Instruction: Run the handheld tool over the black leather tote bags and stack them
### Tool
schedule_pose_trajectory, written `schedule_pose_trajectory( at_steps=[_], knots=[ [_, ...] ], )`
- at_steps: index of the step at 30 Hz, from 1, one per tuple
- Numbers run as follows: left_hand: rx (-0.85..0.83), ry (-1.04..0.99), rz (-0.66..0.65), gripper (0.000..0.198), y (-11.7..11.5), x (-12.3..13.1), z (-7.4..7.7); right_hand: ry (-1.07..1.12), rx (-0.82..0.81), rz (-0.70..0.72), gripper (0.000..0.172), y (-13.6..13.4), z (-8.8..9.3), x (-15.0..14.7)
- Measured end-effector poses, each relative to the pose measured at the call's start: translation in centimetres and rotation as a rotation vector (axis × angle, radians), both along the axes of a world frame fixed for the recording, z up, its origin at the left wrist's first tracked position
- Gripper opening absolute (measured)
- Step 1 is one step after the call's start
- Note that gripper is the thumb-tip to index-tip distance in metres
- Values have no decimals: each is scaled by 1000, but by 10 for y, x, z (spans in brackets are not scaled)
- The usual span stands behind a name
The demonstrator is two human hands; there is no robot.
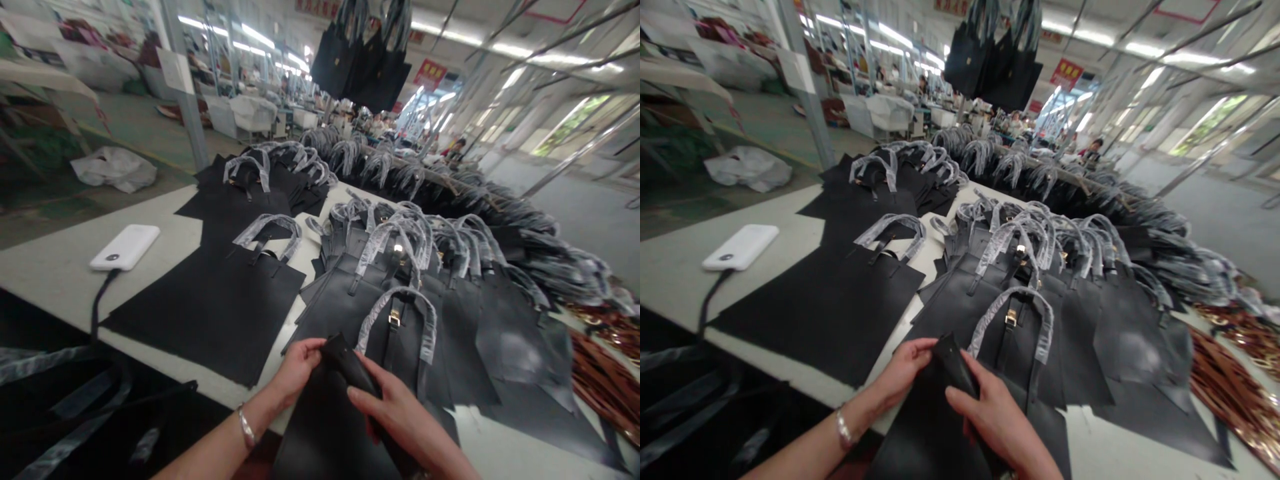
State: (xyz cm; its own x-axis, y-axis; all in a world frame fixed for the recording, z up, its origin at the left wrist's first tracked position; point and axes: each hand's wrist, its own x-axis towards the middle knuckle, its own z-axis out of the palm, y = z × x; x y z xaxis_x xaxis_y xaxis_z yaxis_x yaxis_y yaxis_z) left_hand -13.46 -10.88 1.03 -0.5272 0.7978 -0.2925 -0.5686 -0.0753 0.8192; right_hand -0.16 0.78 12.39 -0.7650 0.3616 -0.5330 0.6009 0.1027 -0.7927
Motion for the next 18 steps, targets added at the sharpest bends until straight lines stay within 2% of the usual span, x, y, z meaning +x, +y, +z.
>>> schedule_pose_trajectory(
  at_steps=[3,5,9,13,16,18],
  knots=[
    [-55,-19,7,31,1,0,1,57,105,-121,75,7,1,-5],
    [-97,-29,24,33,1,-1,0,69,132,-149,77,13,4,-3],
    [-150,-41,68,41,1,0,-2,-3,27,-40,71,13,11,10],
    [-69,-19,11,34,3,1,1,16,-26,13,67,3,5,1],
    [-103,71,-12,32,4,0,3,63,53,-69,73,6,1,-14],
    [-182,282,42,31,1,0,2,82,104,-93,75,12,2,-16]
  ],
)
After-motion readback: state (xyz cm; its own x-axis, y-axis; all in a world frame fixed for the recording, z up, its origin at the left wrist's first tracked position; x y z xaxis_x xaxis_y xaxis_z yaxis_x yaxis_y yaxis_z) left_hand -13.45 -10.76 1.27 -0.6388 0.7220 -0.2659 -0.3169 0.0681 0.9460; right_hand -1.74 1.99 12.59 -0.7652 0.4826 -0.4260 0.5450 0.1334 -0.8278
